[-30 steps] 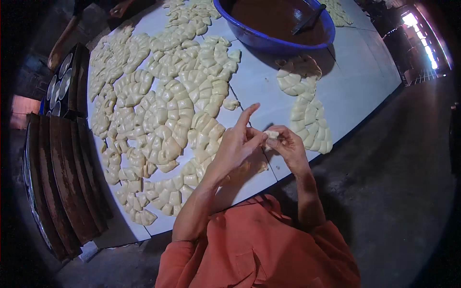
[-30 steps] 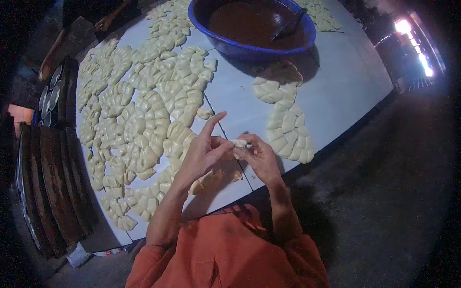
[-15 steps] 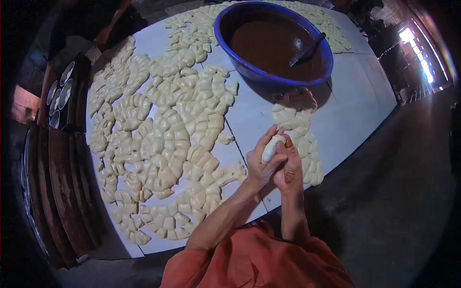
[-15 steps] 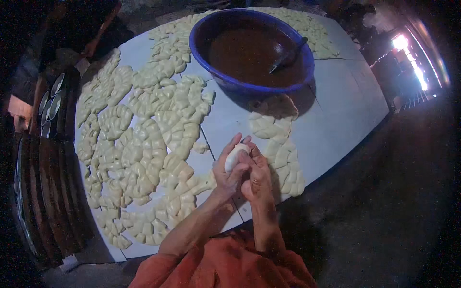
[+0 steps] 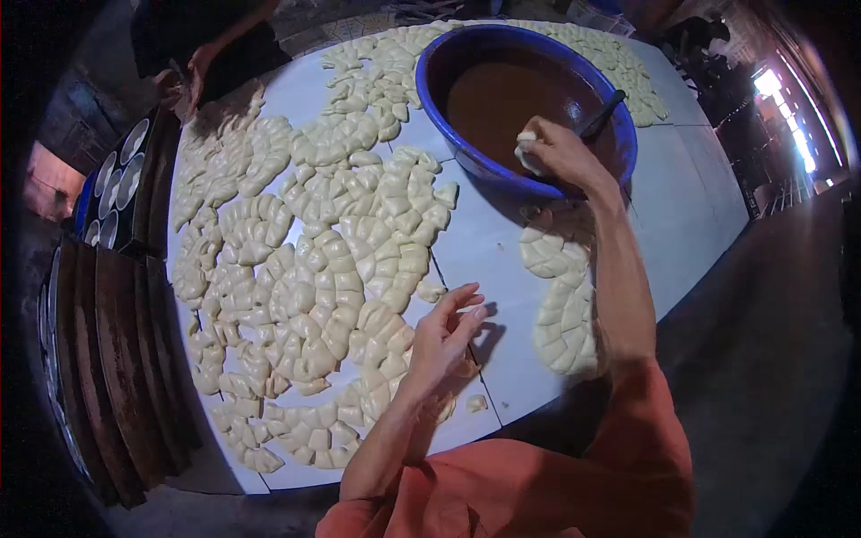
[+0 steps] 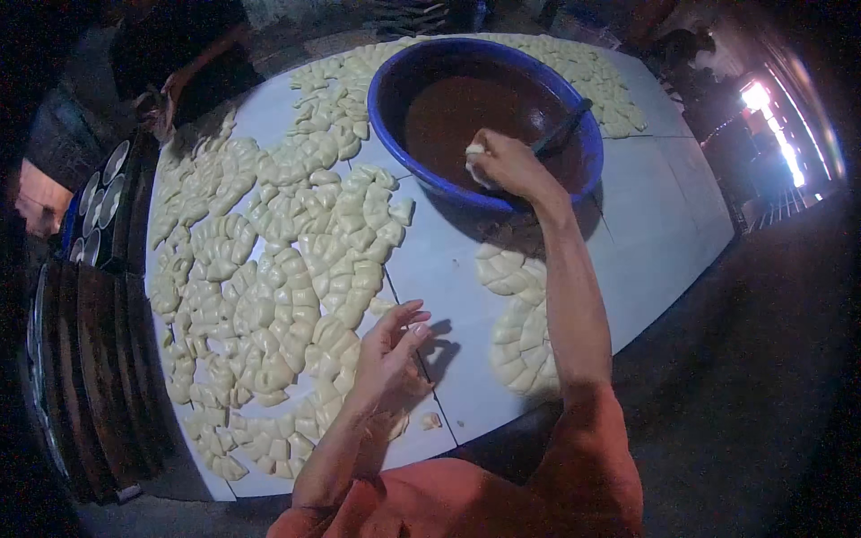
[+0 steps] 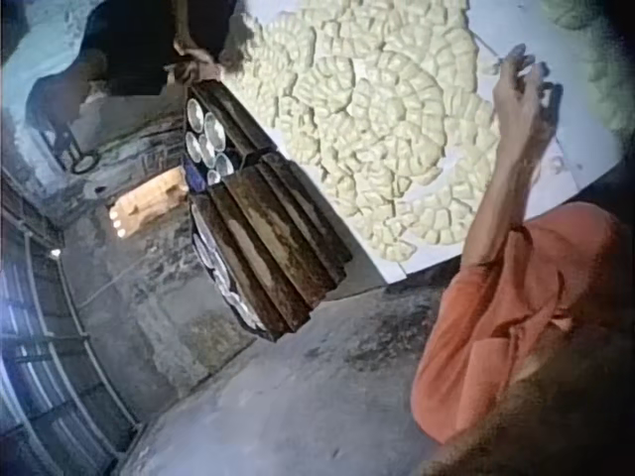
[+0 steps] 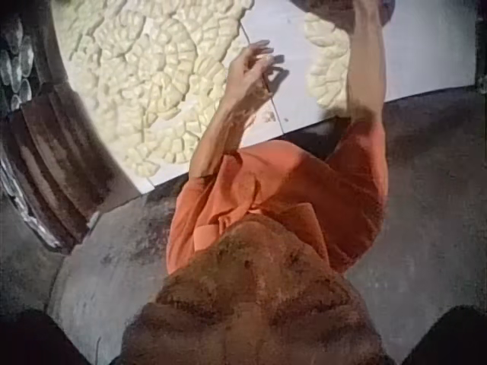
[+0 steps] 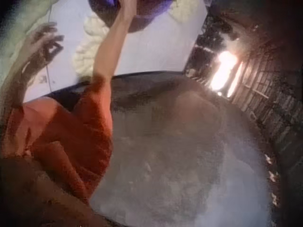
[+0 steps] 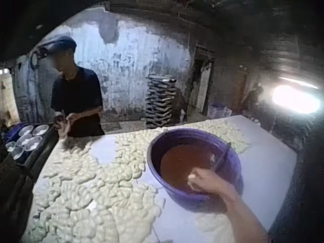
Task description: The person fills and pinches pieces of dough by hand to form small buns, shapes them into clusters, and places the dough clusters into baking pans.
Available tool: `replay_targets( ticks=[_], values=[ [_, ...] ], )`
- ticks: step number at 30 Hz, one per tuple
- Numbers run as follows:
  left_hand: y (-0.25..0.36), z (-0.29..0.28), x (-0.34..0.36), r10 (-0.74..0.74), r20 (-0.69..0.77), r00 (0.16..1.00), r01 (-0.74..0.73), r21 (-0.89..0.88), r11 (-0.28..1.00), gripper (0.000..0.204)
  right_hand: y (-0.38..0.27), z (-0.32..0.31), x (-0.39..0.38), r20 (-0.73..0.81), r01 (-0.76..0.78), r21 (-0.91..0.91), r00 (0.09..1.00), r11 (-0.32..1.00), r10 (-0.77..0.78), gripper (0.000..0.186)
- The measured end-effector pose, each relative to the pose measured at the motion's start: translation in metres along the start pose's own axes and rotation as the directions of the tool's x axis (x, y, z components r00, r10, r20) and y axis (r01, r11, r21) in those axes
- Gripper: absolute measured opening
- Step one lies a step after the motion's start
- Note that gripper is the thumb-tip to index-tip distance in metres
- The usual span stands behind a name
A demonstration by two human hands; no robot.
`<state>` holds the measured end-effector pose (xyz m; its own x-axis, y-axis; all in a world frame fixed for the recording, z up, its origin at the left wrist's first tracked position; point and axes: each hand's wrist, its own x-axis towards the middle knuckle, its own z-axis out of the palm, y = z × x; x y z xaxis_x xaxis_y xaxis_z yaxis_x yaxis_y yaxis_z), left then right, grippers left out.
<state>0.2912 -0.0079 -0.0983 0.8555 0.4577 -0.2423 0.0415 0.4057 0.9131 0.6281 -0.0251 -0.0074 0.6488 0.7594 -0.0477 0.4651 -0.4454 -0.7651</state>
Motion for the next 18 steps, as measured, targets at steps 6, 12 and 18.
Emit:
replay_targets(
  ticks=[6, 12, 18],
  values=[
    [0.005, -0.012, -0.013, -0.029, -0.041, 0.999, 0.034, 0.104, 0.994, 0.038, 0.007, 0.010, 0.021, 0.367, 0.110, -0.386, 0.929, 0.916, 0.043, 0.034],
    [0.013, -0.006, -0.006, -0.040, -0.033, 0.999, 0.043, 0.090, 0.995, 0.038, -0.003, 0.007, 0.009, 0.269, -0.038, -0.023, 0.962, 0.999, 0.043, 0.029],
    [0.033, 0.020, 0.028, 0.023, 0.069, 0.997, -0.020, -0.047, 0.999, 0.043, -0.043, 0.029, -0.055, 0.071, -0.054, 0.800, 0.998, 0.598, -0.004, 0.018]
  ],
)
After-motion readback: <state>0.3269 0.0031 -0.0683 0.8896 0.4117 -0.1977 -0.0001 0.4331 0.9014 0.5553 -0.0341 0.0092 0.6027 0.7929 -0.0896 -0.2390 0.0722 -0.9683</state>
